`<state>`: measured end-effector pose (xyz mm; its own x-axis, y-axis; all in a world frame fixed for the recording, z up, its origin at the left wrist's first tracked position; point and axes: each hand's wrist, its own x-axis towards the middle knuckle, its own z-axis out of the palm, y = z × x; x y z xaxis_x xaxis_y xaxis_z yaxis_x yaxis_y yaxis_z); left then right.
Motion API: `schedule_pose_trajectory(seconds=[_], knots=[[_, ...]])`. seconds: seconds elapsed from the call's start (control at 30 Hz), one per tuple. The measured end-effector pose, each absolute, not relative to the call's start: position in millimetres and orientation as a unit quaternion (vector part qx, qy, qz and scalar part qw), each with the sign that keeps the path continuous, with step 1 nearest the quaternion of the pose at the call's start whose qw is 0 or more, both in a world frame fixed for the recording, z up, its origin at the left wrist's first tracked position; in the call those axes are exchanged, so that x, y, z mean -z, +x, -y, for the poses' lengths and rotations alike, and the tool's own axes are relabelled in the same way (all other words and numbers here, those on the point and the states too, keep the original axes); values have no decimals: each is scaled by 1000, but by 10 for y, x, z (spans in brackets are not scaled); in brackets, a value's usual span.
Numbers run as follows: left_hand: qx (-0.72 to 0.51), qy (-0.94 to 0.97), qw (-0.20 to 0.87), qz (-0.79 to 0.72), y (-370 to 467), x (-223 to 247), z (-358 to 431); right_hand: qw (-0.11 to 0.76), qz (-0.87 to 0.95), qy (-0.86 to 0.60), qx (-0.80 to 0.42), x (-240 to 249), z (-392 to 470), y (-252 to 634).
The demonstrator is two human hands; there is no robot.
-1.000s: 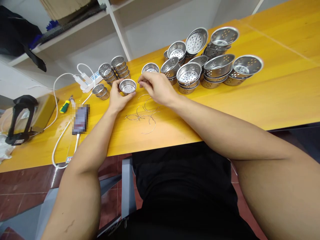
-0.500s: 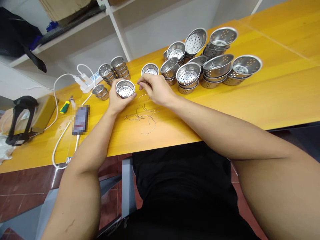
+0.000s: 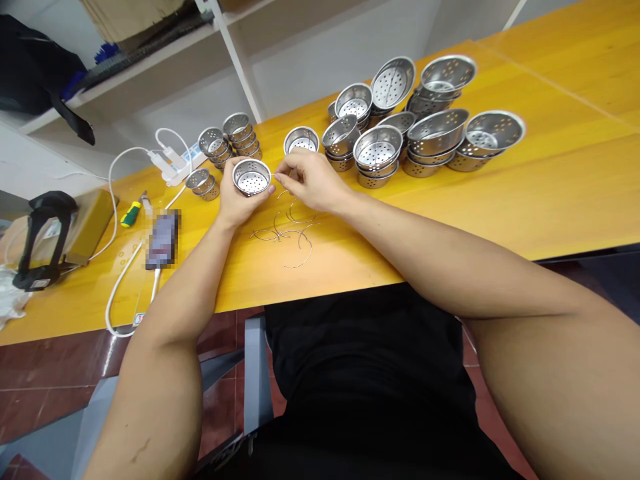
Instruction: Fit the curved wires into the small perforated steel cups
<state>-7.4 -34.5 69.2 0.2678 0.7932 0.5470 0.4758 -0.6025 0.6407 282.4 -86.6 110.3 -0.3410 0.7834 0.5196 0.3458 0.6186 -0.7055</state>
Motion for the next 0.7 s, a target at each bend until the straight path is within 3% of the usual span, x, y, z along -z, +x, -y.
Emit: schedule_pose_trajectory(seconds=[0.17,0.43,0.7], knots=[[-453,783,170,-390,-114,-631,300,465,751,-362,-299,-1095,859,2817],[-452,782,165,-397,-156,-594,230,487,743,-370,-270,-1122,883,2836],[-443,774,235,-388,-171,-552,210,487,729,-389,-282,-1083,848,2831]])
